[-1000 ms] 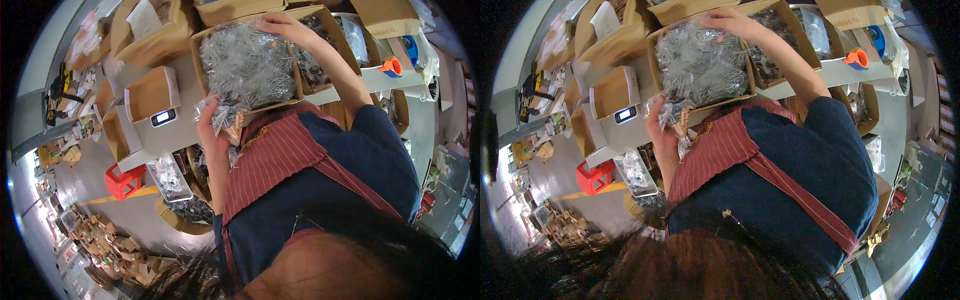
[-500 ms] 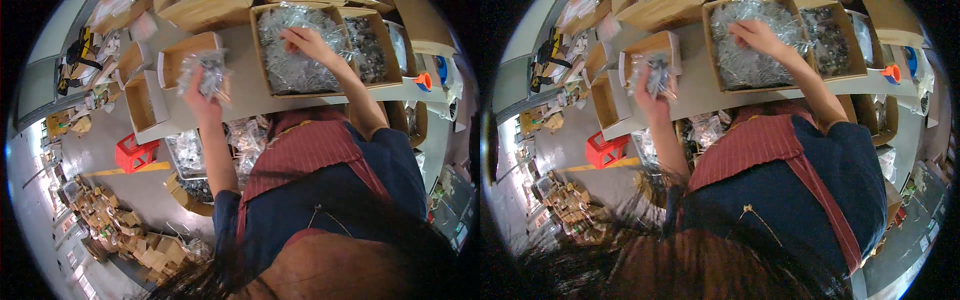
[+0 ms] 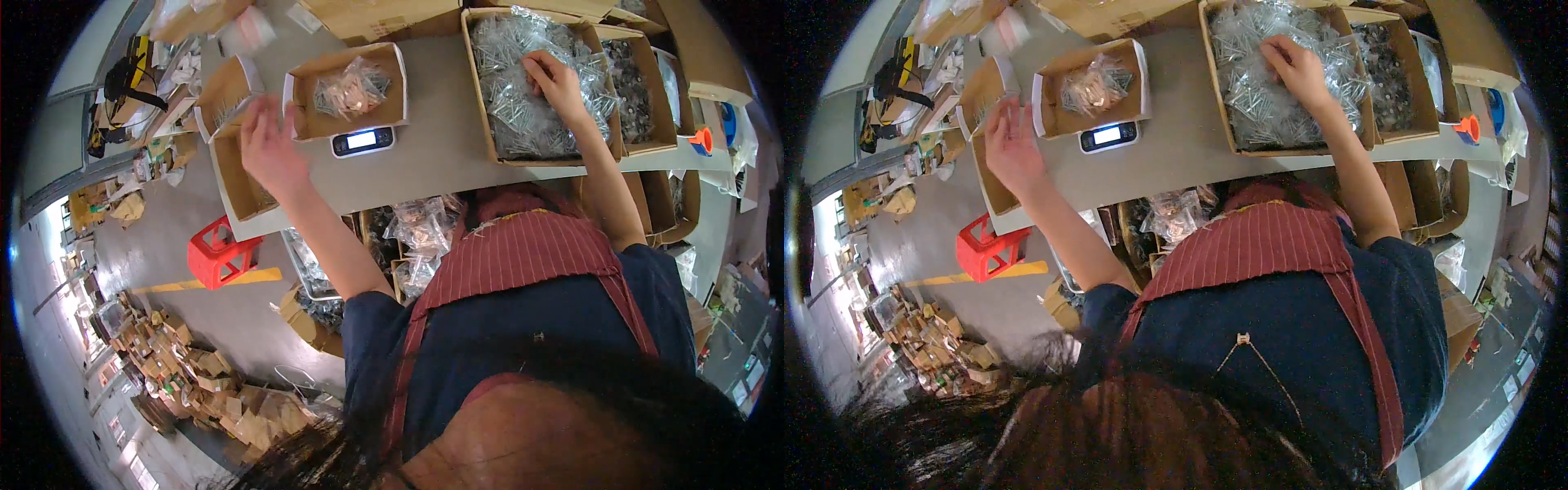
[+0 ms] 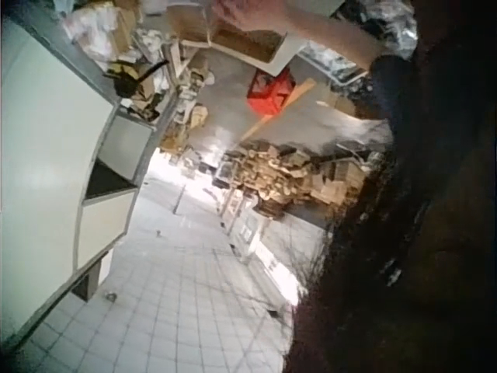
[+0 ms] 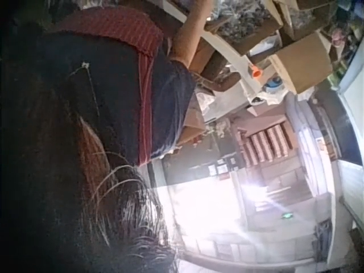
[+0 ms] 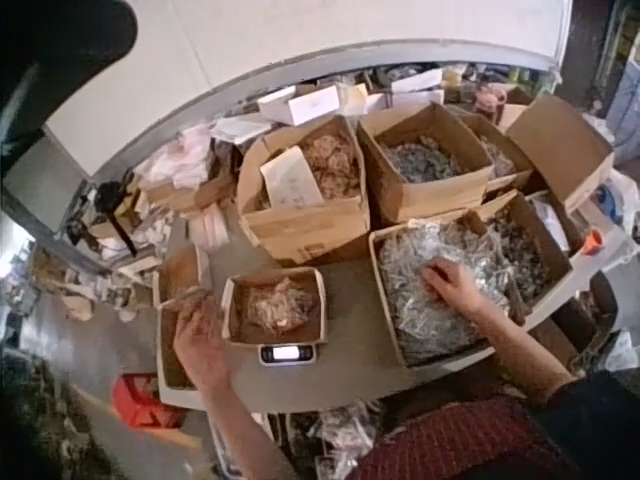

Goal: The person picks up metal brackets, bolts, and washers from several boxes, places them into small plastic bags, and weighs the bags on a digital scale.

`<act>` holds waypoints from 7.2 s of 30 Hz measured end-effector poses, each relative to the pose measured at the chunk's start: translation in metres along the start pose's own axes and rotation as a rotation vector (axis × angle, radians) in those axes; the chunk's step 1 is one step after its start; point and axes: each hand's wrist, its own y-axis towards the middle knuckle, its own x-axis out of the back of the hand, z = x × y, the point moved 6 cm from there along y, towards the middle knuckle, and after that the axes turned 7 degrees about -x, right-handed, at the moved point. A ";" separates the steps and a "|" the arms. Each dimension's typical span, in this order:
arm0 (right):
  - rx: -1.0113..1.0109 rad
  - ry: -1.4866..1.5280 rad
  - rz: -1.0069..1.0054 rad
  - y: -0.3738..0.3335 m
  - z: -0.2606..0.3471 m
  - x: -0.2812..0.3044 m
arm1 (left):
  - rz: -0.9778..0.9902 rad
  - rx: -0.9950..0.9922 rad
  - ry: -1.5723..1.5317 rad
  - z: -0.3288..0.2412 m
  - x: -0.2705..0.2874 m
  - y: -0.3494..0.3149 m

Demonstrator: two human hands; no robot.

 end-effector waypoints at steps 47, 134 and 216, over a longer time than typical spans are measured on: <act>0.170 -0.264 -0.262 -0.002 0.013 -0.003 | 0.279 -0.641 0.468 0.007 -0.102 0.154; 1.120 -0.353 0.947 -0.105 0.170 -0.154 | -0.411 -0.106 1.774 -0.016 -0.029 -0.284; 1.412 -0.526 1.155 -0.082 0.168 -0.206 | -0.414 0.164 0.662 0.045 -0.008 -0.205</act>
